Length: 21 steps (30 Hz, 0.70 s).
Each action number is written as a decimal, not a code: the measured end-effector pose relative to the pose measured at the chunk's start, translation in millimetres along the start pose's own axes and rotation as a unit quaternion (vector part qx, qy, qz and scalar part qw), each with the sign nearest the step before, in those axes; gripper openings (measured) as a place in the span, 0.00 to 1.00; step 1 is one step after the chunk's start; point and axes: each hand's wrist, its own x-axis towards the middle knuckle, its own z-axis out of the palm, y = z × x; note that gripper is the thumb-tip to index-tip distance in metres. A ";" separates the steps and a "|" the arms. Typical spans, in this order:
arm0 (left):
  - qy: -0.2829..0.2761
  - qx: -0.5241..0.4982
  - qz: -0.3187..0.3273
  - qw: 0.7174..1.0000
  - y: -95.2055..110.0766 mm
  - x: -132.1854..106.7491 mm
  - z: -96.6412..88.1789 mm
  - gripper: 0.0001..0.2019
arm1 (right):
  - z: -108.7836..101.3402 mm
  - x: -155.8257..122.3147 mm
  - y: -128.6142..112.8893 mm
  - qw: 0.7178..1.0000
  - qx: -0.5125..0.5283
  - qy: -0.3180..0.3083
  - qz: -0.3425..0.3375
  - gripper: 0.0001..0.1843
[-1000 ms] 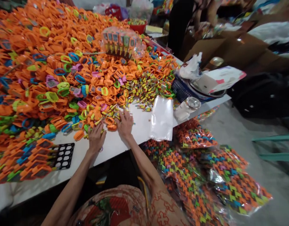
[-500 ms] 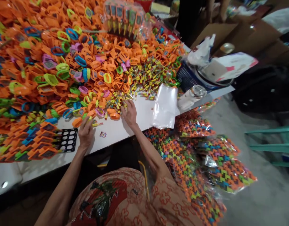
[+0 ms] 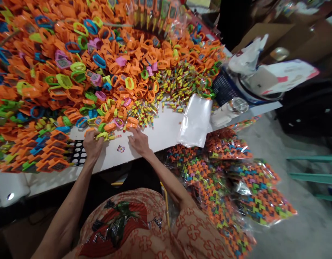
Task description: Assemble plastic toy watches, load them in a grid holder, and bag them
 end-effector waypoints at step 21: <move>-0.131 -0.249 -0.183 0.942 7.6 -79.3 -36.5 0.52 | 19.4 -16.4 -75.0 0.931 0.318 -0.174 -0.034 0.06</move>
